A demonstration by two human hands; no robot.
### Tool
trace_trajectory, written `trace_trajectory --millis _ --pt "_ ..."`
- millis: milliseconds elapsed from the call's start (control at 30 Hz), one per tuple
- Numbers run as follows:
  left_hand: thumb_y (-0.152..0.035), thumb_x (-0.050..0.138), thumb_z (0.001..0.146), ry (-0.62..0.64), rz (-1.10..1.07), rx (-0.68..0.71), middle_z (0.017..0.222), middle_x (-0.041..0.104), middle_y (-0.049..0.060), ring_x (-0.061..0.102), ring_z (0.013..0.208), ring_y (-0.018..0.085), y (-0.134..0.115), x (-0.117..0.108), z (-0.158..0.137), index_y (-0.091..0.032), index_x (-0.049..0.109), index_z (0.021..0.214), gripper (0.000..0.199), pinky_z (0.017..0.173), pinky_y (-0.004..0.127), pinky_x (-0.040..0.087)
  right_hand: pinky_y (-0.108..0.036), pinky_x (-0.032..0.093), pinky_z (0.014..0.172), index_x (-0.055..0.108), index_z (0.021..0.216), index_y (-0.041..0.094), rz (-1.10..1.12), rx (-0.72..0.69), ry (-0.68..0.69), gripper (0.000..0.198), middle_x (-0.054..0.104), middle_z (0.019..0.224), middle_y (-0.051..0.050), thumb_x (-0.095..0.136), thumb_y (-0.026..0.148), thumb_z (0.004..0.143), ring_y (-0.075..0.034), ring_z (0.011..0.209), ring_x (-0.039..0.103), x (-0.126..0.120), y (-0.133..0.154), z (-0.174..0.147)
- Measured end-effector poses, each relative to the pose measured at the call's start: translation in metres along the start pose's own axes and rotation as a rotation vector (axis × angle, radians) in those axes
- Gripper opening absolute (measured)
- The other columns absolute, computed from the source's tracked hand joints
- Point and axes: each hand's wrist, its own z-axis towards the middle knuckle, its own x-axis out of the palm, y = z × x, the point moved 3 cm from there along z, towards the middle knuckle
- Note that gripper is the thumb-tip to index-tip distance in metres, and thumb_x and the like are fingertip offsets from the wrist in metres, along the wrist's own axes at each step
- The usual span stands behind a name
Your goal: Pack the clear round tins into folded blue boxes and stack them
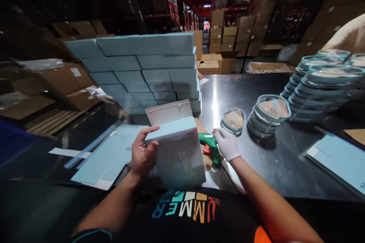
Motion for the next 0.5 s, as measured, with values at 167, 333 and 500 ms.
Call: trace_trajectory --millis 167,333,500 --pt "-0.072 0.09 0.076 0.084 0.056 0.203 0.109 0.076 0.01 0.073 0.098 0.025 -0.002 0.014 -0.003 -0.018 0.082 0.107 0.063 0.085 0.032 0.059 -0.05 0.056 0.111 0.07 0.133 0.024 0.473 -0.167 0.212 0.058 0.078 0.131 -0.011 0.07 0.065 0.092 -0.031 0.122 0.072 0.016 0.079 -0.015" --pt "-0.064 0.088 0.084 0.146 0.08 0.3 0.121 0.073 0.012 0.074 0.11 0.026 0.007 0.013 -0.004 -0.018 0.08 0.107 0.052 0.09 0.034 0.059 -0.052 0.056 0.112 0.068 0.126 0.023 0.407 -0.177 0.195 0.057 0.077 0.126 -0.01 0.079 0.062 0.086 -0.033 0.121 0.071 0.024 0.086 -0.021" --pt "-0.046 0.094 0.085 0.195 -0.131 0.482 0.122 0.073 0.009 0.076 0.12 0.028 0.009 0.01 0.007 -0.026 0.065 0.121 0.05 0.101 0.043 0.061 -0.053 0.051 0.122 0.071 0.129 0.027 0.367 -0.407 0.332 0.069 0.064 0.157 -0.014 0.098 0.061 0.075 -0.035 0.148 0.06 0.011 0.054 -0.027"
